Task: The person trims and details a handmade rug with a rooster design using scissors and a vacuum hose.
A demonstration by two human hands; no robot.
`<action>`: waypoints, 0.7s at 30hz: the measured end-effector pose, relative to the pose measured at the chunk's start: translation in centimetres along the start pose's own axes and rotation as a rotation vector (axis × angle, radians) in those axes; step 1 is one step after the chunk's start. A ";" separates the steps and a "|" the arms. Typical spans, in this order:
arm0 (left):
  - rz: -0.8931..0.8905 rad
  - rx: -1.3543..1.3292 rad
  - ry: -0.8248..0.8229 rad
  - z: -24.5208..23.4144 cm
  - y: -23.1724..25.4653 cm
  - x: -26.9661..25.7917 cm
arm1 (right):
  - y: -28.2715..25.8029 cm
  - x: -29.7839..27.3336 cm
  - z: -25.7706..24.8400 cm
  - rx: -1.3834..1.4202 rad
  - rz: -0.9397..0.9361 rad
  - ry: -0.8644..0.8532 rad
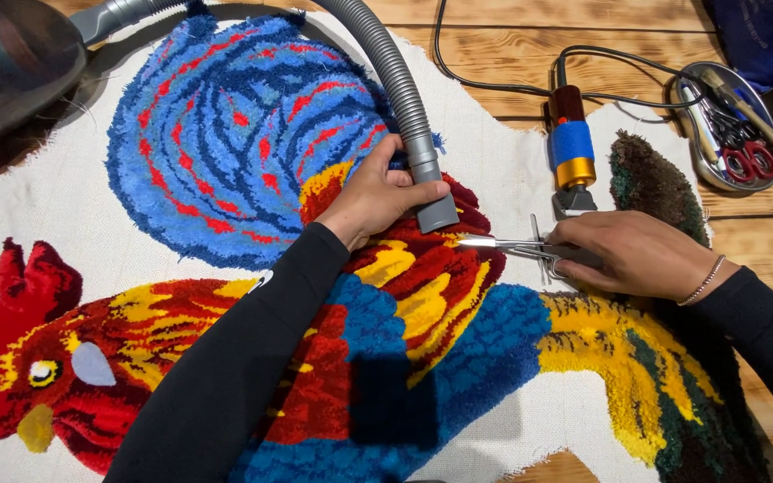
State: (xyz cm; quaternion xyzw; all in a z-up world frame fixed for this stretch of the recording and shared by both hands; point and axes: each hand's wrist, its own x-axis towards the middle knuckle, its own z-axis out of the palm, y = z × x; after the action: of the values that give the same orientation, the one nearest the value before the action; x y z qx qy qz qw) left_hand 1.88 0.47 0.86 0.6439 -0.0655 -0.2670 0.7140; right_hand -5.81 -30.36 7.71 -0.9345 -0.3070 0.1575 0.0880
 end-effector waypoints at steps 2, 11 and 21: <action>0.011 0.000 -0.002 -0.2 -0.2 0.1 | -0.2 0.1 -0.1 0.005 0.011 -0.015; 0.002 -0.021 -0.015 -0.3 -0.4 0.1 | 0.6 -0.2 0.2 -0.048 0.067 -0.065; -0.003 -0.047 -0.024 -0.3 -0.4 0.2 | 0.6 -0.5 -0.3 -0.032 0.069 -0.040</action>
State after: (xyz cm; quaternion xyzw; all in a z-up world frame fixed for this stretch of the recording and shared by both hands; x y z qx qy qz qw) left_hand 2.05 0.69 0.42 0.6238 -0.0670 -0.2772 0.7277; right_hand -5.72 -31.15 7.91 -0.9425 -0.2787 0.1741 0.0616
